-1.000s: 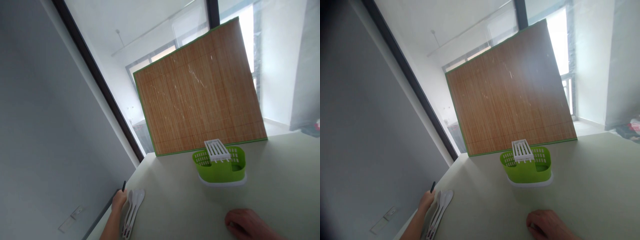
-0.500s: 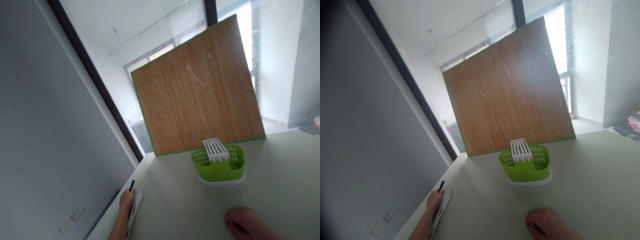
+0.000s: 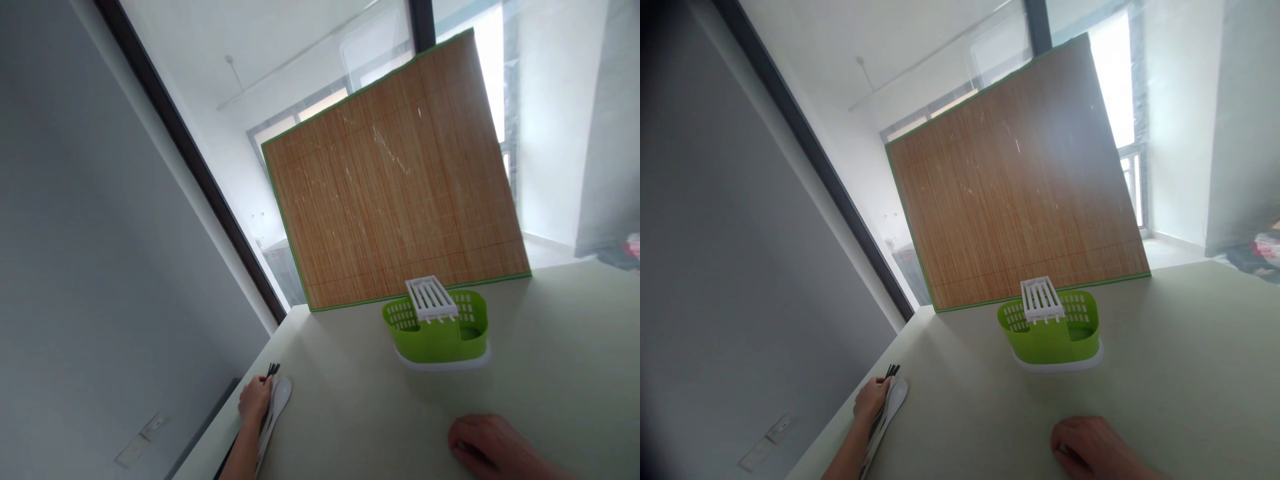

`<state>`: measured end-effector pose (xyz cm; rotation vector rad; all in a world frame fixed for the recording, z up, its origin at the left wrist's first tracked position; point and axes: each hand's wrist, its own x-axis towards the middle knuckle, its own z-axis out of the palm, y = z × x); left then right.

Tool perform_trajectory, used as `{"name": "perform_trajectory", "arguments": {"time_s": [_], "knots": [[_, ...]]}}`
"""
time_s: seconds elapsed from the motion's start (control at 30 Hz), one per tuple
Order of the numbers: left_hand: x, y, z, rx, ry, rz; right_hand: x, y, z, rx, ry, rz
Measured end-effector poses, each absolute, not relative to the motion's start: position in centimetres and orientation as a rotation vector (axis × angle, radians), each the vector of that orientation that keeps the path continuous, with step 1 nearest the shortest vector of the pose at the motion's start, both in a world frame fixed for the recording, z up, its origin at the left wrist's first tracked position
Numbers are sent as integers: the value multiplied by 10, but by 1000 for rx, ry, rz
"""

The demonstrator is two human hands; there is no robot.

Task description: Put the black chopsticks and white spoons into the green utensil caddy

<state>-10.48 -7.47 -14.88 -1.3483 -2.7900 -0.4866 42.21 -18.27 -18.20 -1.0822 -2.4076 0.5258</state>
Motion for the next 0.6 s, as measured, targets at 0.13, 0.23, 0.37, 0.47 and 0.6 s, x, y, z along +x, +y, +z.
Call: {"name": "perform_trajectory", "arguments": {"time_s": [0.13, 0.23, 0.37, 0.47, 0.6], "knots": [[-97, -81, -141, -1324, -2786, -501, 423, -183, -182, -1084, -2409, 524], [-89, -86, -131, -1320, -2737, -557, 423, -183, -182, -1070, -2413, 530], [-59, -78, -107, -1352, -2588, -666, 421, -183, -182, -1082, -2404, 518], [1, -68, -83, -1586, -2367, -800, 420, -183, -181, -1089, -2407, 531], [124, -77, -63, -2329, -1702, -1196, 420, -184, -180, -1088, -2419, 525]]}}
